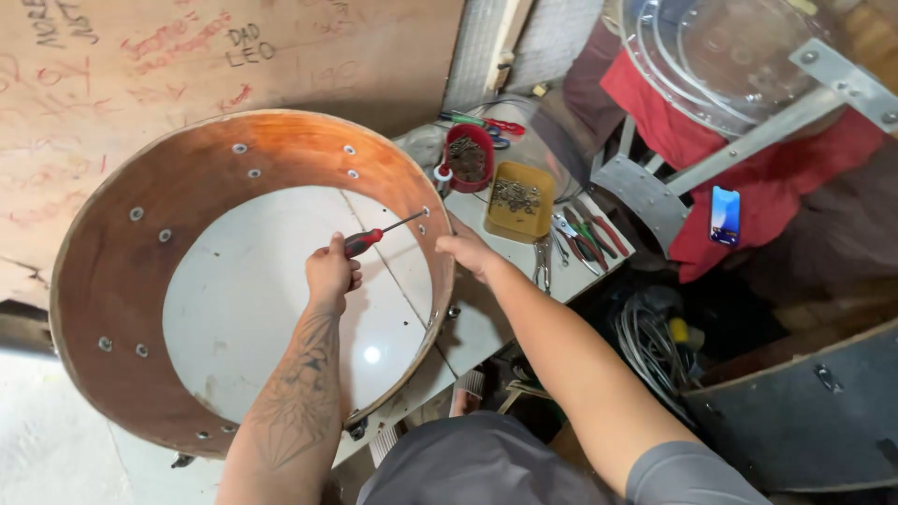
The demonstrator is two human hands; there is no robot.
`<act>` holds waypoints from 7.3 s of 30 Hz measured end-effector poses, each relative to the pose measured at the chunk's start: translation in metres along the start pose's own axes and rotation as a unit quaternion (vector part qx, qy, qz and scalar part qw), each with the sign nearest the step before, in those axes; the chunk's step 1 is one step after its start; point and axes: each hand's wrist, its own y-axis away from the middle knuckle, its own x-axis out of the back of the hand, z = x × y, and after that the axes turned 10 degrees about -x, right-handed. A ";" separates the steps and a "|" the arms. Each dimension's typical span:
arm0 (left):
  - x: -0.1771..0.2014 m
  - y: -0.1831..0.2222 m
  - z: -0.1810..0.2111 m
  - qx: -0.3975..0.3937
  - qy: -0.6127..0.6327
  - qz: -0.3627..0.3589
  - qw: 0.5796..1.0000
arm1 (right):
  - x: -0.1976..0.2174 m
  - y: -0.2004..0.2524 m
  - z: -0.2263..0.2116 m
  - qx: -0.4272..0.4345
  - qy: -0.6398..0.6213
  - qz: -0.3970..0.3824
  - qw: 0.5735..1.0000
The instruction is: Using a manual screwdriver to adjust or install screws inside a drum shell on a repair bench.
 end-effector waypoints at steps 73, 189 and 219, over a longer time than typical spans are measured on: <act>0.020 0.034 0.052 -0.010 0.002 0.003 1.000 | 0.000 0.009 0.013 0.019 0.078 0.217 0.973; 0.004 0.013 0.009 0.119 0.154 -0.101 0.976 | 0.028 -0.058 0.045 -0.045 0.005 0.068 0.997; 0.007 0.002 0.002 0.134 0.150 -0.112 0.973 | 0.027 -0.056 0.050 -0.019 0.055 0.108 0.992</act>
